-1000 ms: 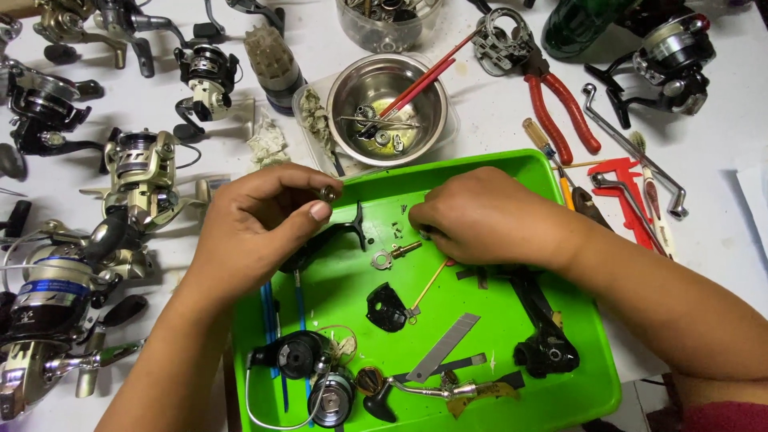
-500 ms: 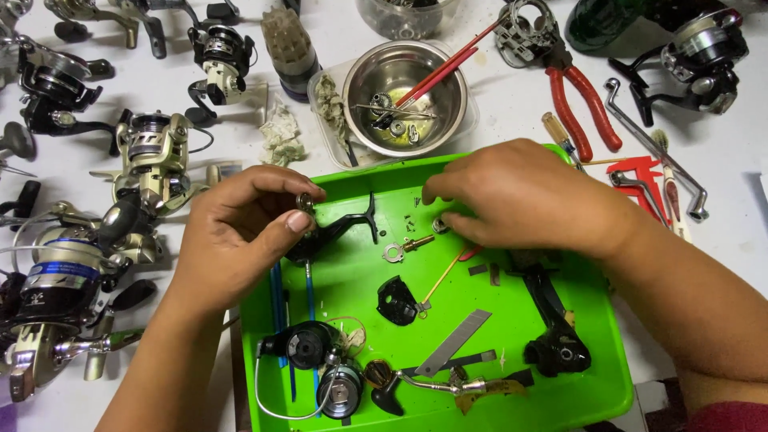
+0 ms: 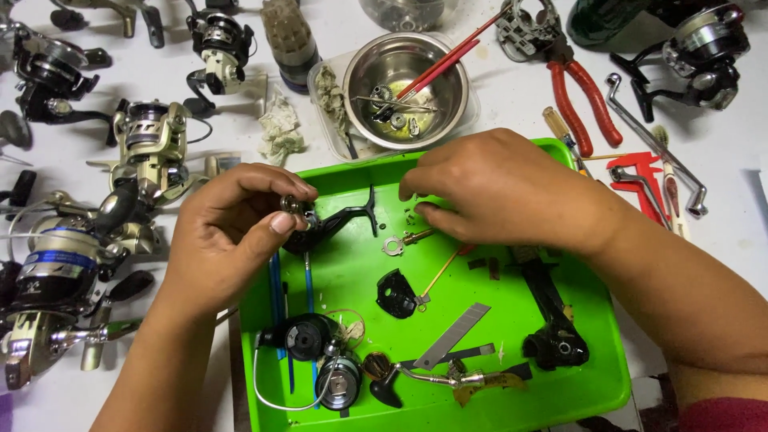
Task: Repairing and maintaining fishing reels by disassembling parts and applying lubricant with a small tool.
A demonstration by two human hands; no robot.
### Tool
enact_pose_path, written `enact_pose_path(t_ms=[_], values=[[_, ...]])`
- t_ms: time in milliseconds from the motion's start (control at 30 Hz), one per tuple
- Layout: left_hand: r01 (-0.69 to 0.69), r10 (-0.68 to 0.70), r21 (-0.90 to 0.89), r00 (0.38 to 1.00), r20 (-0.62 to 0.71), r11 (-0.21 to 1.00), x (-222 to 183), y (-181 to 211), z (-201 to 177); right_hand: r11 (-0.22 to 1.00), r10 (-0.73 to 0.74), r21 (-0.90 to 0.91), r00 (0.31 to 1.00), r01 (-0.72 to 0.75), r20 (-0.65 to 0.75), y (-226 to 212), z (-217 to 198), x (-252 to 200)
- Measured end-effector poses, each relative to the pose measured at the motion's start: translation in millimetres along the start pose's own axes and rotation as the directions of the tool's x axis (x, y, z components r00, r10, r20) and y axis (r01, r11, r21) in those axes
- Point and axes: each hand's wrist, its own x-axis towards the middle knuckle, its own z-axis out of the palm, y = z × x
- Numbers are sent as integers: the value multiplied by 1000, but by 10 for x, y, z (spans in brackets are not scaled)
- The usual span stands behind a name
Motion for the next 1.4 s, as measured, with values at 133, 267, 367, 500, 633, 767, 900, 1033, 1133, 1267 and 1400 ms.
enact_pose_path(t_ms=[133,267,367,500,633,767,900,1033,1133,1267,1400], values=[[-12,13,9,999,-30,1000,-90,29,-66,999,-26,-40,999,25,-42,-52,125,181],[-36,38,44,998,-48,998,-158,13,-137,980,-118,-165,992,109,-43,-97,302,405],[-48,49,33,997,-60,998,-221,-7,-149,969,-140,-207,990,134,-17,-139,342,464],[-38,41,48,998,-51,998,-258,10,-170,984,-66,-153,987,89,147,-152,169,343],[-40,41,40,999,-34,998,-240,-20,-142,989,43,-150,959,-1,279,-126,125,185],[-23,23,33,1000,-7,999,-185,-26,-71,984,56,-176,955,-4,291,-62,309,72],[-25,22,99,999,38,995,-122,3,-1,977,16,-214,984,22,177,10,574,36],[-71,56,229,996,71,971,-49,91,71,971,57,-237,966,5,252,-6,633,65],[-49,17,329,995,100,943,23,154,130,975,24,-222,983,17,180,-7,610,62],[-40,-41,411,981,187,911,129,181,236,992,38,-122,992,-23,121,-41,328,28],[-11,-95,369,959,268,929,251,169,361,981,156,100,980,-169,128,-69,49,-5]])
